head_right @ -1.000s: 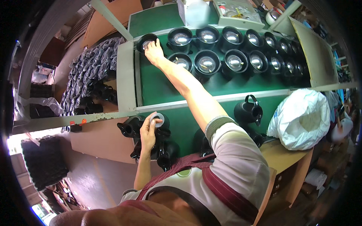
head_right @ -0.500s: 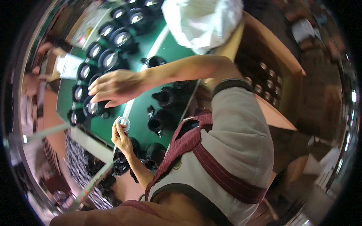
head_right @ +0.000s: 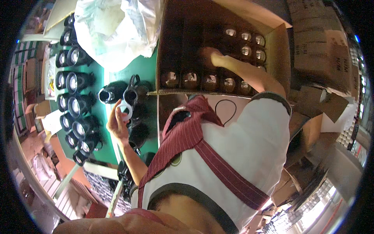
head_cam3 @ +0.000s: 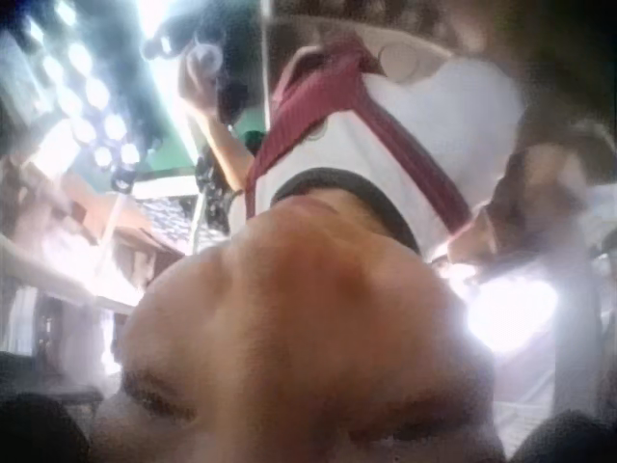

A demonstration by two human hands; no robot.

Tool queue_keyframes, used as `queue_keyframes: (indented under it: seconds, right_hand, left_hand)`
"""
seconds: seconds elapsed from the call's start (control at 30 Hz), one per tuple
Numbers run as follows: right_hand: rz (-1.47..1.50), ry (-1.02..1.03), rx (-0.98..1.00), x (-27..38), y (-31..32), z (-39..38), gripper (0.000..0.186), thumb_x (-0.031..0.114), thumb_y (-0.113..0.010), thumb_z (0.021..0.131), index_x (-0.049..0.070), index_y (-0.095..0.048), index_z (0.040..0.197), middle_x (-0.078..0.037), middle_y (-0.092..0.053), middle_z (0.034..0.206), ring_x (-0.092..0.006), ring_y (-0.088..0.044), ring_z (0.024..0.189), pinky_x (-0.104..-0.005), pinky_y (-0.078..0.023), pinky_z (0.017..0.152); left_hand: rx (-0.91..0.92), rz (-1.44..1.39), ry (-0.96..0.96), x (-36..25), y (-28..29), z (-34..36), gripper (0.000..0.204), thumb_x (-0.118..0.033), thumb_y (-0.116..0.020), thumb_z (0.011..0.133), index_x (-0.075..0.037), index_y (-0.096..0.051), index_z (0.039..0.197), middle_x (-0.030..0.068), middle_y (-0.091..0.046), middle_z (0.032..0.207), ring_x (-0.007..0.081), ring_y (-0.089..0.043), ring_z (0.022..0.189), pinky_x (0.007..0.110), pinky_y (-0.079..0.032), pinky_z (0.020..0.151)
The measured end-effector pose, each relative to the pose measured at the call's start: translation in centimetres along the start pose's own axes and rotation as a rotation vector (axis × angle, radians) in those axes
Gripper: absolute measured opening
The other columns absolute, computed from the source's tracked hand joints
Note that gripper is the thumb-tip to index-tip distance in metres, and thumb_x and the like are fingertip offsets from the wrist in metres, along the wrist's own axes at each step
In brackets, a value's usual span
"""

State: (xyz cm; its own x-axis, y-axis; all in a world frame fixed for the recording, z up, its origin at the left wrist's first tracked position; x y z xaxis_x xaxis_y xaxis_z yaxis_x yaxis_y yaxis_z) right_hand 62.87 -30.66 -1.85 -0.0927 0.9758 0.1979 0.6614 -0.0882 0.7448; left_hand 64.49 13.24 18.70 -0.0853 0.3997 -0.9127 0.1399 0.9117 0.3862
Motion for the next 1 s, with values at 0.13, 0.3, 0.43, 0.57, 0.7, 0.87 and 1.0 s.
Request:
queue_keyframes:
  seconds: [0.13, 0.3, 0.43, 0.57, 0.7, 0.87, 1.0]
  right_hand:
    - [-0.097, 0.287, -0.288, 4.9, -2.8, -0.1, 0.046, 0.006, -0.062, 0.087, 0.009, -0.059, 0.133, -0.017, -0.052, 0.143, -0.0364, -0.058, 0.123, -0.0433, -0.053, 0.098]
    - [-0.192, 0.666, -0.454, 11.1, -5.4, -0.3, 0.043, 0.014, -0.062, 0.086, 0.012, -0.061, 0.129, -0.02, -0.056, 0.132, -0.0371, -0.055, 0.123, -0.0467, -0.052, 0.098]
    - [-0.011, 0.364, -0.247, 12.5, -3.3, 1.0, 0.039, 0.018, -0.061, 0.085, 0.013, -0.062, 0.123, -0.021, -0.057, 0.124, -0.0375, -0.056, 0.117, -0.0478, -0.05, 0.097]
    - [-0.117, 0.153, -0.315, 10.3, 1.6, -4.2, 0.048, 0.017, -0.071, 0.077, 0.008, -0.06, 0.124, -0.019, -0.059, 0.12, -0.0377, -0.057, 0.114, -0.0463, -0.051, 0.095]
    - [0.527, 0.302, -0.872, 10.9, 18.1, -14.2, 0.073, 0.026, -0.087, 0.073, 0.006, -0.052, 0.134, -0.013, -0.058, 0.127, -0.0291, -0.058, 0.116, -0.0407, -0.05, 0.099]
    - [1.194, 0.354, -0.738, 19.9, 18.8, -15.9, 0.072, -0.001, -0.067, 0.075, 0.008, -0.046, 0.143, -0.012, -0.054, 0.134, -0.0271, -0.054, 0.125, -0.0407, -0.049, 0.103]
    - [1.485, 0.5, -0.222, 33.3, 13.7, -14.0, 0.082, 0.009, -0.078, 0.075, 0.007, -0.039, 0.146, -0.01, -0.057, 0.128, -0.0212, -0.056, 0.122, -0.0354, -0.048, 0.104]
  left_hand:
    - [-0.005, 0.022, -0.104, -0.6, -1.8, -1.3, 0.029, -0.019, -0.057, 0.104, -0.001, -0.069, 0.124, 0.0016, -0.064, 0.08, 0.0044, -0.055, 0.067, 0.02, -0.043, 0.059]
    - [-0.048, 0.014, 0.023, 0.2, -2.8, -4.1, 0.026, -0.015, -0.059, 0.103, -0.002, -0.07, 0.123, 0.0019, -0.066, 0.081, 0.0046, -0.06, 0.074, 0.02, -0.047, 0.066]
    - [-0.065, -0.047, 0.093, 0.8, -2.8, -5.8, 0.025, -0.015, -0.06, 0.102, -0.004, -0.071, 0.121, 0.0024, -0.067, 0.084, 0.0058, -0.062, 0.076, 0.021, -0.049, 0.068]
    - [-0.233, -0.106, 0.014, 1.1, -0.4, -6.6, 0.026, -0.015, -0.06, 0.102, -0.003, -0.07, 0.123, 0.0039, -0.069, 0.09, 0.0085, -0.065, 0.083, 0.022, -0.05, 0.076]
    - [-0.446, -0.37, 0.062, 1.9, 2.4, -7.1, 0.029, -0.017, -0.057, 0.104, 0.002, -0.067, 0.125, 0.0091, -0.073, 0.108, 0.0118, -0.068, 0.096, 0.025, -0.053, 0.086]
    - [-0.597, -0.522, -0.142, 0.0, 5.2, -7.9, 0.03, -0.014, -0.055, 0.104, 0.005, -0.064, 0.126, 0.0123, -0.07, 0.119, 0.0135, -0.066, 0.104, 0.028, -0.055, 0.093]
    - [-0.634, -0.343, -0.243, -0.8, 7.5, -10.7, 0.028, -0.008, -0.056, 0.103, 0.003, -0.065, 0.127, 0.009, -0.073, 0.111, 0.0094, -0.065, 0.097, 0.023, -0.052, 0.085]
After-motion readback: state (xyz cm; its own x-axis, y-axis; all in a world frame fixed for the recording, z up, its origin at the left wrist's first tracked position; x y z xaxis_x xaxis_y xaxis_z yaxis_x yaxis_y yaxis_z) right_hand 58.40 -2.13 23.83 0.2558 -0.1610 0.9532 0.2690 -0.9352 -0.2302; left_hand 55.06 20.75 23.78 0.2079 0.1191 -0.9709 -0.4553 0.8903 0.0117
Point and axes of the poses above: each hand's wrist, its own z-axis towards the middle knuckle, its own y-axis out of the back of the hand, x = y × z, the point moved 7 cm from there along z, towards the middle knuckle
